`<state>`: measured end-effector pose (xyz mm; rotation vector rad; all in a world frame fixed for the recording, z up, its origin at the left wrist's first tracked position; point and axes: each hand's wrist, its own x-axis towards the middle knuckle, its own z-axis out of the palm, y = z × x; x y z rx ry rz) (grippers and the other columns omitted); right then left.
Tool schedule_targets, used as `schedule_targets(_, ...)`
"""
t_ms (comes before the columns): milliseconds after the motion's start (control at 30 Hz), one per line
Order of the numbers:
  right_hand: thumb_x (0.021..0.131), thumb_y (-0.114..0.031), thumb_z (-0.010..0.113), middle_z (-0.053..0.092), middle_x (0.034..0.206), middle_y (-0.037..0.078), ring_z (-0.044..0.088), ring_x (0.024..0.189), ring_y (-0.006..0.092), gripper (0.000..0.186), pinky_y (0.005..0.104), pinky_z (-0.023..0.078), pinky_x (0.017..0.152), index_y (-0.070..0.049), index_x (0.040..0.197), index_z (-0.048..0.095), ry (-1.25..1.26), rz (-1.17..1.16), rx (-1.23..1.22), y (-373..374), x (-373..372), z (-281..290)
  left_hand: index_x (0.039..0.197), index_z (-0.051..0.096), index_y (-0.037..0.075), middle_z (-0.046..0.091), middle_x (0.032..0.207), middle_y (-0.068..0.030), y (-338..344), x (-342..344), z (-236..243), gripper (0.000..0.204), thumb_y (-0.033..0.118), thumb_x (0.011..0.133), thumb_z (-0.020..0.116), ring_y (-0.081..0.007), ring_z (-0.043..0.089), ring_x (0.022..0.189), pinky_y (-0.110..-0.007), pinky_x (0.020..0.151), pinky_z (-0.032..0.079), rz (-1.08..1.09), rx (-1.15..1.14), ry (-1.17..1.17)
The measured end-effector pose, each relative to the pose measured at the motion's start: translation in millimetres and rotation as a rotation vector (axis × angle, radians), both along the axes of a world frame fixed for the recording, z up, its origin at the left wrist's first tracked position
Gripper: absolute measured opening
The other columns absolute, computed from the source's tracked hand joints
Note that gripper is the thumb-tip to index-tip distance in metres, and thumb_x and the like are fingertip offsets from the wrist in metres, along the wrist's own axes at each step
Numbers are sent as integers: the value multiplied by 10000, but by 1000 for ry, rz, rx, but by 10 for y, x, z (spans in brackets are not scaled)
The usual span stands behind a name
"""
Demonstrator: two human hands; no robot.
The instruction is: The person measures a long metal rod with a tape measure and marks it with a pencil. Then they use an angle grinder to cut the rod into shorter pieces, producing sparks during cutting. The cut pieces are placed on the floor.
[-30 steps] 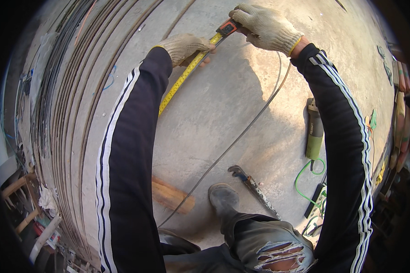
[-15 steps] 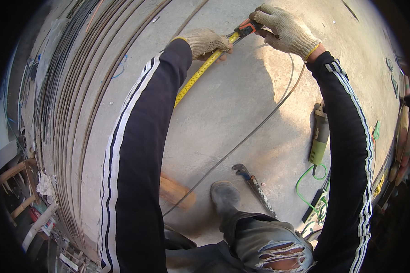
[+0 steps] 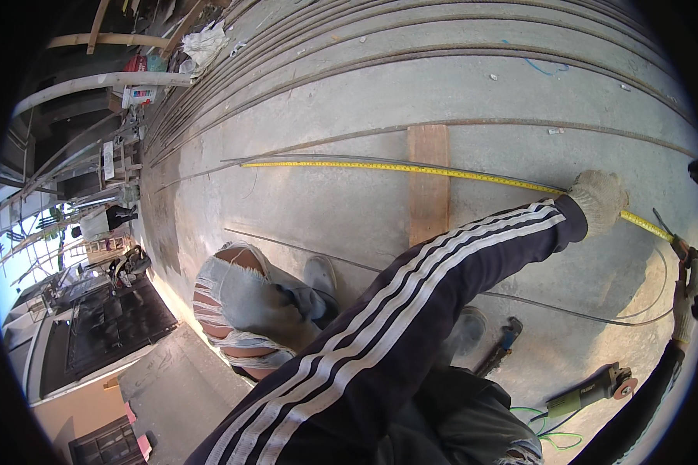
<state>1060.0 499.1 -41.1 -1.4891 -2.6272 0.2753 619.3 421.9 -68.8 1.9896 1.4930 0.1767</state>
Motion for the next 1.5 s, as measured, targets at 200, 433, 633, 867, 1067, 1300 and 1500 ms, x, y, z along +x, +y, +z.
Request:
schedule_targets(200, 997, 80, 535, 588, 1429, 202, 592, 1344, 368, 511, 394, 473, 1114, -3, 1501, 532, -47, 62, 45, -86, -326, 370, 1125, 728, 71, 707, 1073, -159, -345, -376, 372, 256, 288, 1016, 647, -340, 775, 896, -516, 687, 618, 32, 269, 27)
schedule_targets(433, 1039, 15, 549, 593, 1406, 234, 594, 1336, 402, 444, 414, 469, 1110, 25, 1483, 523, -38, 110, 37, -195, -685, 761, 1185, 643, 51, 725, 964, -192, -1095, -1590, 704, 383, 404, 1036, 646, -343, 784, 816, -524, 643, 628, 23, 164, -22)
schedule_targets(633, 1052, -17, 567, 615, 1374, 221, 618, 1311, 385, 401, 422, 481, 1096, 20, 1451, 544, -26, 49, -33, -344, -1150, 1050, 1222, 673, 86, 747, 942, -156, -1799, -2991, 862, 367, 375, 1000, 714, -312, 788, 849, -483, 662, 631, 210, 26, 272)
schedule_targets(867, 1039, -45, 625, 636, 1246, 194, 661, 1162, 389, 317, 425, 530, 990, 14, 1348, 583, 23, 178, -42, -652, -2127, 1184, 1234, 700, 144, 778, 1014, -101, -2380, -4117, 840, 316, 347, 993, 725, -296, 783, 934, -478, 793, 627, 362, 76, 434)
schedule_targets(1067, 1053, -94, 621, 639, 1250, 212, 659, 1163, 419, 315, 442, 535, 977, 12, 1347, 583, -36, 153, -73, -696, -2430, 1356, 1233, 702, 126, 777, 1025, -115, -2509, -4316, 870, 307, 345, 1017, 708, -292, 784, 940, -459, 793, 628, 354, 89, 356)
schedule_targets(1300, 1060, -126, 617, 640, 1240, 223, 663, 1152, 435, 326, 452, 536, 964, 9, 1356, 588, -113, 119, -69, -724, -2254, 1416, 1216, 681, 115, 782, 1050, -139, -2405, -4219, 863, 351, 394, 1005, 702, -329, 784, 970, -499, 826, 618, 310, 41, 320)
schedule_targets(1500, 1045, -109, 626, 636, 1222, 227, 654, 1156, 438, 322, 448, 535, 963, 17, 1340, 595, -121, 94, -102, -762, -2113, 1380, 1215, 710, 98, 784, 999, -141, -2368, -4083, 881, 312, 338, 1015, 715, -302, 792, 898, -453, 772, 636, 273, 60, 333)
